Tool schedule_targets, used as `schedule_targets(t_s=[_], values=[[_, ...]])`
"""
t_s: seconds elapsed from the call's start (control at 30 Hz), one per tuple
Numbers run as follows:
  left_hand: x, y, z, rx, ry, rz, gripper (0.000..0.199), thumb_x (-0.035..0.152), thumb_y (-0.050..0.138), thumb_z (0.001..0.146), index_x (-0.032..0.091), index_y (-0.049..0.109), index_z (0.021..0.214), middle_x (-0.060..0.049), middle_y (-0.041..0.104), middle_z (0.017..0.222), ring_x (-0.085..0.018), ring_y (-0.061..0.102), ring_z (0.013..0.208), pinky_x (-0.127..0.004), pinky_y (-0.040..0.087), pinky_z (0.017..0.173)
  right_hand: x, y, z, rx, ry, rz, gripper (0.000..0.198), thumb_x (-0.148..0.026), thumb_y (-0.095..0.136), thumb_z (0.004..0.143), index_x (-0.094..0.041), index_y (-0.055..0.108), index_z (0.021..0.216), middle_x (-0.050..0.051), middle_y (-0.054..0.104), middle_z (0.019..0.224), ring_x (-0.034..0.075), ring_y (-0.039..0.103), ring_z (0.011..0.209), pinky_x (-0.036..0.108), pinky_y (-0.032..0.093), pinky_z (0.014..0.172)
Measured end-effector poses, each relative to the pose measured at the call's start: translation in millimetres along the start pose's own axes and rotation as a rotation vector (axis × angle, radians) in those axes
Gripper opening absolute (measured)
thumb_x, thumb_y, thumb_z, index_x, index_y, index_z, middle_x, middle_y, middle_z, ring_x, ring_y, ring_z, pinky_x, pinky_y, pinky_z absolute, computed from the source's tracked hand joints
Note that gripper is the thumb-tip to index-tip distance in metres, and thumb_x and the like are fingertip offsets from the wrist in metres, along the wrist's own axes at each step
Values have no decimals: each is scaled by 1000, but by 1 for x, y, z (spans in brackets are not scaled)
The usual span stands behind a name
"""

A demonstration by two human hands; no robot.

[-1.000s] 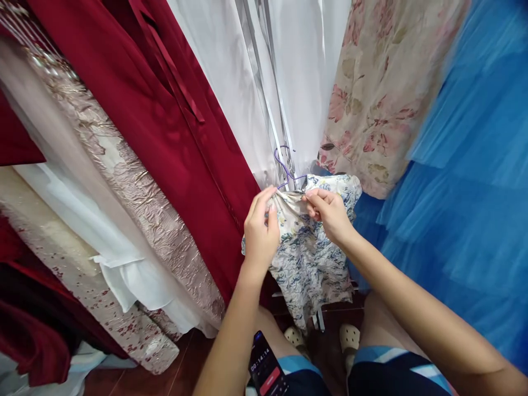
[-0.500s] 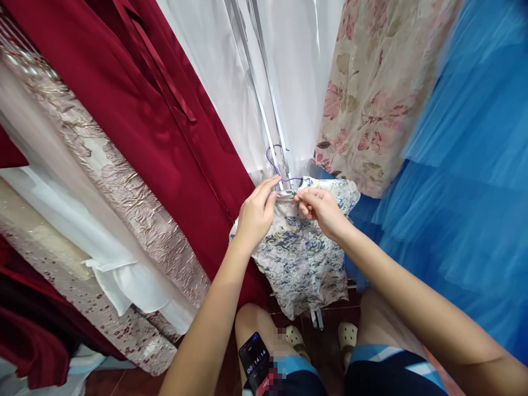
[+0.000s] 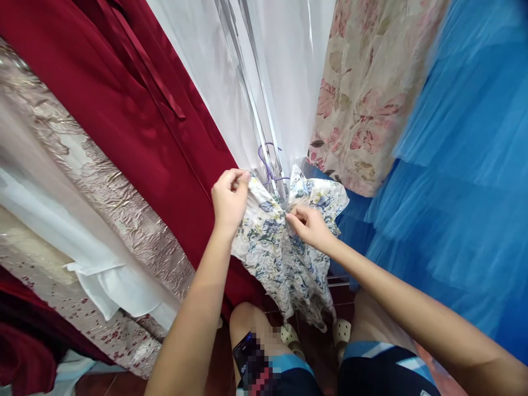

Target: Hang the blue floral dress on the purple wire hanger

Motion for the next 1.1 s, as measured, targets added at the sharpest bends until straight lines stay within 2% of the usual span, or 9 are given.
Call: schedule_targets(t_s=[0.13, 0.3, 0.4, 0.47, 0.63, 0.8, 0.9, 1.0, 1.1], values=[[-66, -34, -5, -35, -90, 165, 20, 33, 60, 89, 17, 71, 89, -2, 67, 77, -14, 57, 68, -22, 41, 62, 21, 9, -26, -117, 29, -42, 28, -33, 54, 91, -22, 50, 66, -4, 50, 54, 14, 44, 51, 25, 32, 53], [-147, -63, -56, -29, -268, 136, 20, 33, 56, 89, 16, 67, 90, -2, 67, 80, -14, 59, 71, -22, 45, 66, 36, 22, -47, -255, 74, -24, 23, -33, 55, 91, -22, 53, 70, -3, 52, 54, 15, 45, 49, 26, 32, 52], [-185, -52, -99, -7, -462, -42, 19, 34, 55, 89, 16, 60, 87, 0, 61, 71, -13, 56, 62, -23, 46, 60, 46, 31, -55, -308, 152, 66, 24, -35, 53, 92, -23, 52, 71, -3, 54, 54, 15, 48, 49, 26, 34, 51], [-195, -34, -125, -17, -544, -126, 21, 36, 50, 91, 17, 55, 84, 1, 59, 67, -14, 55, 57, -25, 48, 57, 57, 34, -63, -330, 219, 128, 25, -37, 52, 92, -23, 51, 71, -3, 54, 53, 15, 47, 47, 26, 34, 49], [-168, 13, -159, -155, -568, -228, 27, 41, 48, 92, 17, 57, 86, -4, 65, 79, -17, 63, 69, -29, 53, 66, 107, 17, -91, -274, 348, 112, 28, -41, 48, 93, -22, 54, 73, -2, 58, 53, 15, 48, 47, 28, 36, 51], [-92, 37, -148, -291, -372, -285, 25, 40, 54, 92, 17, 64, 90, -4, 66, 87, -17, 62, 85, -27, 49, 81, 149, 3, -122, -326, 443, -47, 33, -41, 52, 90, -20, 56, 65, 1, 59, 51, 16, 47, 46, 30, 37, 51], [-43, 52, -138, -326, -260, -296, 23, 38, 56, 93, 17, 66, 89, -4, 65, 86, -17, 60, 83, -26, 47, 79, 125, 5, -118, -347, 369, -64, 23, -40, 68, 81, -17, 65, 82, 5, 69, 74, 21, 60, 67, 33, 46, 66], [-13, 75, -136, -364, -284, -382, 25, 40, 56, 93, 17, 66, 89, -1, 62, 76, -13, 56, 71, -23, 44, 68, 69, 25, -102, -414, 200, 69, 50, -41, 76, 76, -20, 60, 118, 7, 68, 113, 27, 61, 101, 37, 48, 89], [-1, 96, -138, -403, -357, -519, 26, 41, 58, 92, 16, 64, 89, 0, 58, 71, -11, 52, 63, -22, 40, 59, 33, 36, -88, -414, 168, 236, 37, -44, 70, 82, -17, 66, 108, 5, 70, 101, 25, 63, 94, 35, 51, 83]])
Point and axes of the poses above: each hand's wrist, its own z-axis towards the middle knuckle, its own y-axis out of the palm, x = y × z, the point moved 10 cm from there along z, towards the middle knuckle
